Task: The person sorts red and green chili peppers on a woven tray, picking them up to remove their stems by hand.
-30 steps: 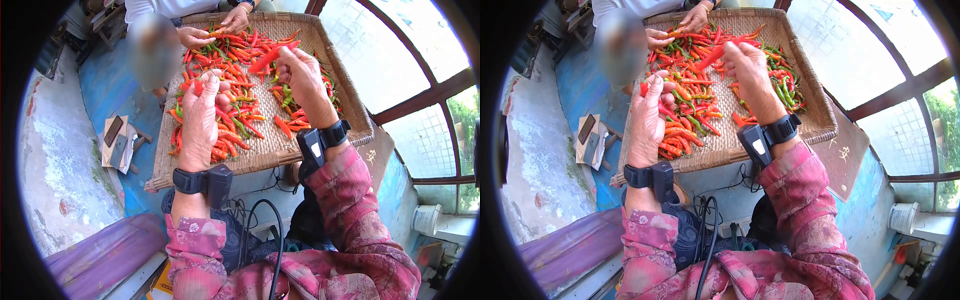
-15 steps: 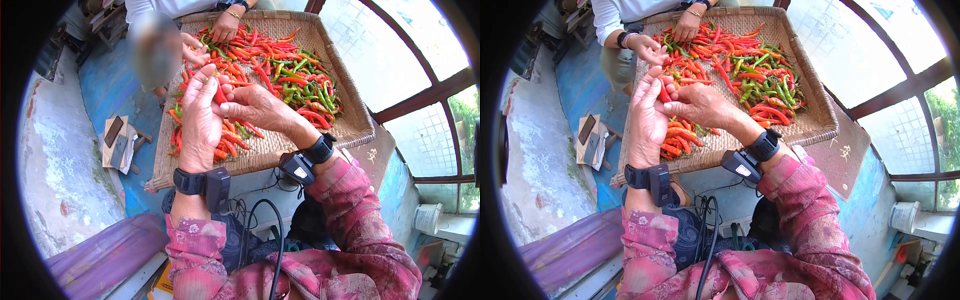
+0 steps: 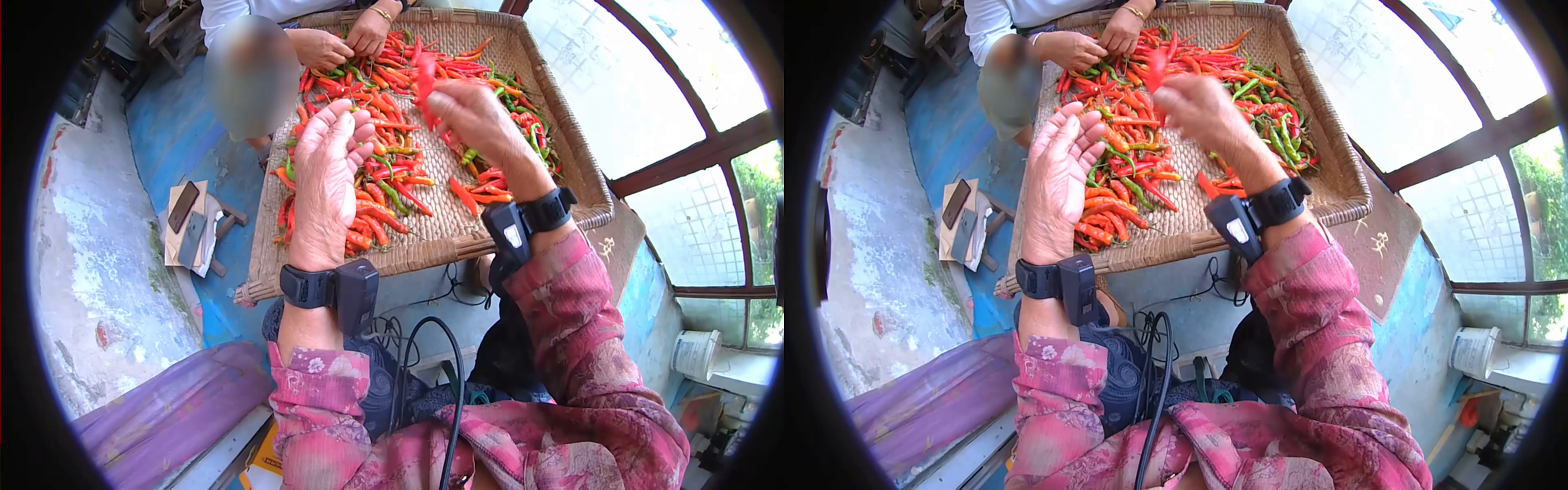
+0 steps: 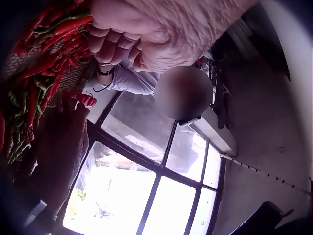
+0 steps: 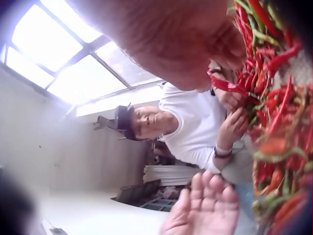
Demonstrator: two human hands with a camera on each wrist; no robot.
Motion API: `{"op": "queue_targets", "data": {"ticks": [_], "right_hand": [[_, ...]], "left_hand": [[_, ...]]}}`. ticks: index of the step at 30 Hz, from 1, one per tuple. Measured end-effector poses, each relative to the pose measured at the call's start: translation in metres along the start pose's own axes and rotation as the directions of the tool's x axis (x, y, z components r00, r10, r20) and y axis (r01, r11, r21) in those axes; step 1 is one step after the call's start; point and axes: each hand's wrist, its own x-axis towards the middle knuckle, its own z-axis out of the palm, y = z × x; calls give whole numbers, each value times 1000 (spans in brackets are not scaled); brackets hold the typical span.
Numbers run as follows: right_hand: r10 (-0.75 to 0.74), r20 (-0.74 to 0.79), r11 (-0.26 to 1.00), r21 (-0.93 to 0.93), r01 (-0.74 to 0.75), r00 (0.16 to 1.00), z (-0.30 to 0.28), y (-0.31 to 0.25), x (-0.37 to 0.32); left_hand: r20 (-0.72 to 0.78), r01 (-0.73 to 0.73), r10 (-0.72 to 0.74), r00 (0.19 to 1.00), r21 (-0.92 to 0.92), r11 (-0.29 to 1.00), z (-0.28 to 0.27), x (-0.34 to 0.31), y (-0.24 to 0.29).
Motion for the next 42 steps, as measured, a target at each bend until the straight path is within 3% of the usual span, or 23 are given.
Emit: {"op": "queue_targets", "data": {"ticks": [1,3,5,6,7,9,15,17,18,21,23,24,28,30,33,35,37,38,39,41,42], "right_hand": [[-124,-145,967,-240,87,982,-4,13,12],[-143,-244,824,-566,-22,959,-9,30,13],[5,20,837,-547,7,1000,-2,37,12],[-17,202,811,-570,132,979,3,44,9],[88,318,832,-544,106,944,12,51,7],[171,408,734,-660,161,897,26,55,-2],[154,392,720,-674,169,907,56,58,-3],[234,370,664,-736,130,899,64,57,3],[145,346,658,-733,170,927,65,56,2],[154,354,625,-758,187,923,68,51,6],[205,395,668,-725,167,895,61,45,9],[148,390,693,-697,186,909,58,41,8],[154,449,763,-620,183,880,37,22,3],[156,470,890,-448,83,869,28,14,-4],[106,365,956,-292,5,925,17,8,-10],[104,345,953,-304,6,933,9,-21,-19],[141,431,989,-22,-147,891,4,-36,-24],[30,447,993,87,-77,894,5,-22,-19],[26,439,994,87,-72,898,6,-19,-20],[6,408,924,346,-161,913,9,-16,-19],[-48,387,942,325,-87,921,9,-17,-17]], "left_hand": [[-12,-28,29,1000,49,998,-1,1,0],[-9,-38,39,999,84,996,-1,1,2],[-8,-48,49,999,121,991,-1,1,3],[-10,-47,49,999,112,993,-1,1,3],[-13,-46,48,999,104,994,0,1,4],[-15,-48,50,999,113,992,2,0,6],[25,-59,56,998,149,987,2,-4,12],[29,-57,53,998,161,985,1,-4,14],[29,-65,61,998,157,985,1,-4,15],[12,-106,106,994,170,980,0,-2,13],[20,-113,111,994,168,979,-1,-1,15],[29,-124,121,992,163,979,-1,-2,15],[41,-132,127,991,166,977,-1,-2,16],[22,-103,100,995,184,977,0,-3,16],[23,-137,135,991,197,971,1,-3,15],[31,-132,128,991,210,969,2,-3,13],[28,-185,184,983,247,951,2,-1,6],[54,-181,173,983,283,942,2,-1,4],[63,-187,177,982,283,941,5,-3,4],[132,-155,124,983,260,953,11,-7,3],[224,-124,76,972,205,971,14,-10,4]]}}
